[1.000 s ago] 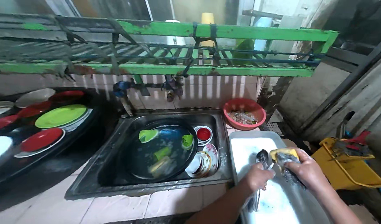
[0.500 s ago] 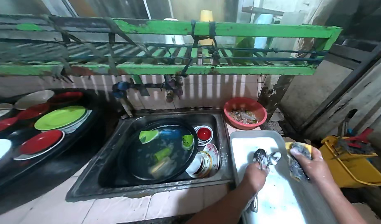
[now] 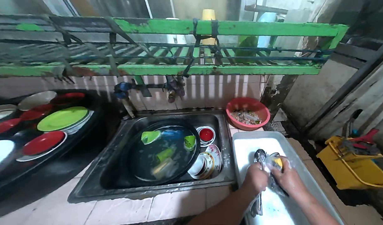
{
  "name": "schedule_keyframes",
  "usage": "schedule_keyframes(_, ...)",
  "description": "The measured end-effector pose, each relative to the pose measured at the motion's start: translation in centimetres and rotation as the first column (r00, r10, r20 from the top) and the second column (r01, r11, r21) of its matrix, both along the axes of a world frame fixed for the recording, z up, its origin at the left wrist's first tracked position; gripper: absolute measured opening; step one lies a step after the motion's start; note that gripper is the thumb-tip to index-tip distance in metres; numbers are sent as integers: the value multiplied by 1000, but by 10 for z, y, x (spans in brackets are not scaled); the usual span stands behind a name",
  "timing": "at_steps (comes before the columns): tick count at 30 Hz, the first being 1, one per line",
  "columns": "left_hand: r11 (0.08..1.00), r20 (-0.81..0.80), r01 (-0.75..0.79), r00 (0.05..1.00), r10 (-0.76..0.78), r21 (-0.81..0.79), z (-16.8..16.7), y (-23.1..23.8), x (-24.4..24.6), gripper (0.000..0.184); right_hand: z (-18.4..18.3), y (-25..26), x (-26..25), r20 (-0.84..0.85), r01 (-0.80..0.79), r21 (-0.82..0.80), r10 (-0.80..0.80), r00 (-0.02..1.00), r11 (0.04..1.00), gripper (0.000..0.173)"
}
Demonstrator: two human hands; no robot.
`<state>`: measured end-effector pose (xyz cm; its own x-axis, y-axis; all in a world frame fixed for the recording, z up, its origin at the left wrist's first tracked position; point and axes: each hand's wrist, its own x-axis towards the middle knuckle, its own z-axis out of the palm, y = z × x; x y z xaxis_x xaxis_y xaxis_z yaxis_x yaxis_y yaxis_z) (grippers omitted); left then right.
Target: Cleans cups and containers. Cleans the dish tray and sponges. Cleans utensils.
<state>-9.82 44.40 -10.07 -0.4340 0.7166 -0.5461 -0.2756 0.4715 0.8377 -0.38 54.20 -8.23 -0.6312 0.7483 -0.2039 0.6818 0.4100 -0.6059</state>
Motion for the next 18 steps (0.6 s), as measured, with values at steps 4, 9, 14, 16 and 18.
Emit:
schedule_keyframes(4, 999, 70, -33, 997, 32, 14, 0, 1, 1, 29, 8, 33, 2, -122, 103, 75, -93, 988, 992, 55)
schedule_keyframes(9, 984, 190, -34, 982, 0, 175, 6, -4, 2, 24, 21, 51, 11, -279, 144, -88, -163, 946, 986, 62)
schedule_keyframes(14, 967, 245, 59, 962, -121, 246, 7, -7, 3, 25, 36, 49, 22, -350, 133, -107, -162, 922, 985, 44)
schedule_keyframes(16, 971, 239, 43, 966, -100, 235, 8, -7, 1, 25, 38, 64, 28, -544, 200, -210, -284, 789, 957, 41)
schedule_keyframes(18, 973, 240, -1, 969, -56, 231, 7, -4, 2, 24, 35, 65, 27, -623, 185, -300, -340, 704, 936, 40)
